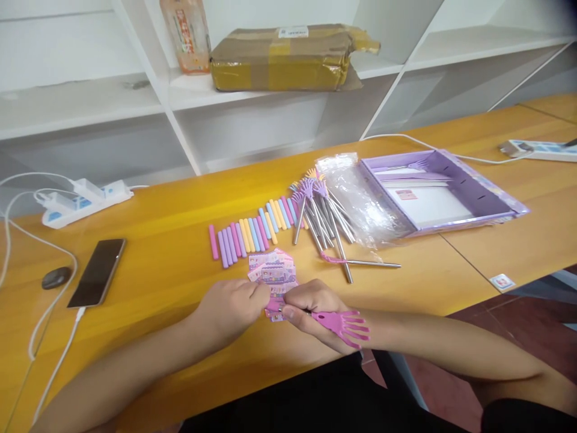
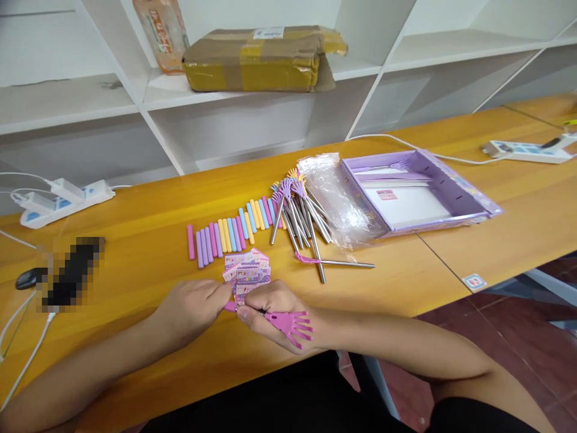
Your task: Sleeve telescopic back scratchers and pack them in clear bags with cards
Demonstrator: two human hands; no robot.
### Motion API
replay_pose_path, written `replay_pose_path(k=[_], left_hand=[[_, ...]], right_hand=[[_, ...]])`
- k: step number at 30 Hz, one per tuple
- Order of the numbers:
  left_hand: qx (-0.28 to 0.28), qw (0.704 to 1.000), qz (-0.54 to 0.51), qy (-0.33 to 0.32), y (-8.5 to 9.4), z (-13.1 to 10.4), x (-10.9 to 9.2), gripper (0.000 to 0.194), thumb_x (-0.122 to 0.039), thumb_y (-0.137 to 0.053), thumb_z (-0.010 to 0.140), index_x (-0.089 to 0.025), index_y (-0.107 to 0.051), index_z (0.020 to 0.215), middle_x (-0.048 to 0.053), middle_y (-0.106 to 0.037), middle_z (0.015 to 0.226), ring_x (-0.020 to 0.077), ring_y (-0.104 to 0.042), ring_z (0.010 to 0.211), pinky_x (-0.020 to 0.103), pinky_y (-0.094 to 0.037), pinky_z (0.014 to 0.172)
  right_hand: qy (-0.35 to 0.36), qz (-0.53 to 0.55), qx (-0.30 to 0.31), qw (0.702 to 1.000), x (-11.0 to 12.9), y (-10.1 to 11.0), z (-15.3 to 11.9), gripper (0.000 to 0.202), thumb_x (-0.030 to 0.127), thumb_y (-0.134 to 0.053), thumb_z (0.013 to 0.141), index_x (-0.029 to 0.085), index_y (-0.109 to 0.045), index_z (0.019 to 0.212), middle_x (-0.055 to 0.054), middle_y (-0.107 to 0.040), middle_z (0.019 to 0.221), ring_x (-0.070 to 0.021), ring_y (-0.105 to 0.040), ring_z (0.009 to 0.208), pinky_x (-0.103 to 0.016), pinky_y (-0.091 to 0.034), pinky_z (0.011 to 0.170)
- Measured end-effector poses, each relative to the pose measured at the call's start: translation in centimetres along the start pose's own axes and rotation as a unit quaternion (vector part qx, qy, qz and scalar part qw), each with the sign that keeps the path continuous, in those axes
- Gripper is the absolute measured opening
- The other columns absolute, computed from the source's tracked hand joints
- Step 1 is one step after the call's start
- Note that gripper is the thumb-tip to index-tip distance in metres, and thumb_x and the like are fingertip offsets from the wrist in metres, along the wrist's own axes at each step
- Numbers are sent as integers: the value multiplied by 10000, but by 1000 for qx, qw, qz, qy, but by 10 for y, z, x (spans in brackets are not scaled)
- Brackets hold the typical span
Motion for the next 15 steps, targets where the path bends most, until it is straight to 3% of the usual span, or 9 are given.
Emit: replay_pose_path(k=[3, 5, 8, 11, 13, 15], left_hand=[[-8, 1000, -5, -2, 4, -1, 6, 266, -88, -416, 1008, -222, -546, 818, 17, -527, 657, 192, -452, 582, 386, -189, 543], [-31, 999, -5, 24, 11, -3, 27, 282, -136, -424, 1048, -221, -562, 818, 29, -570, 672, 200, -494, 600, 373, -228, 550], [-63, 989, 18, 131, 28, -7, 89, 323, -264, -421, 1092, -224, -570, 808, 56, -638, 725, 216, -555, 651, 346, -296, 594], [-73, 947, 71, 305, 48, -19, 164, 277, -300, -434, 1081, -223, -550, 841, 48, -604, 731, 218, -545, 643, 337, -316, 634], [-74, 917, 54, 388, 54, -31, 201, 180, -326, -468, 1066, -221, -536, 937, 27, -560, 732, 229, -556, 660, 319, -337, 647], [-48, 917, -31, 395, 46, -36, 220, 226, -426, -525, 1066, -210, -519, 999, 26, -566, 773, 232, -569, 686, 301, -362, 650]], right_hand=[[-18, -17, -12, 1000, -1, 7, -9, 488, 363, -493, 1146, 235, -308, 713, 64, -271, 639, -92, -267, 529, -277, -237, 525], [-53, -25, -51, 997, -2, 24, -23, 532, 418, -490, 1159, 237, -287, 701, 58, -272, 631, -99, -278, 518, -286, -232, 512], [-76, -45, -119, 989, 7, 65, -53, 556, 444, -486, 1163, 231, -291, 687, 41, -292, 615, -122, -289, 509, -315, -229, 511], [-48, -150, -175, 972, 35, 110, -83, 474, 354, -540, 1125, 226, -457, 676, -15, -446, 633, -177, -438, 548, -360, -324, 543], [-43, -256, -236, 936, 54, 134, -100, 429, 320, -596, 1085, 244, -533, 667, -85, -622, 793, -248, -609, 702, -424, -452, 629], [-48, -320, -316, 892, 68, 151, -110, 495, 327, -678, 1031, 238, -446, 603, -99, -664, 853, -283, -667, 789, -458, -496, 683]])
Point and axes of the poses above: each hand's wrist, its own z-axis towards the middle knuckle, its own y-axis out of the back of the hand, x = y × z, the point moved 6 cm from there along z, towards the middle knuckle
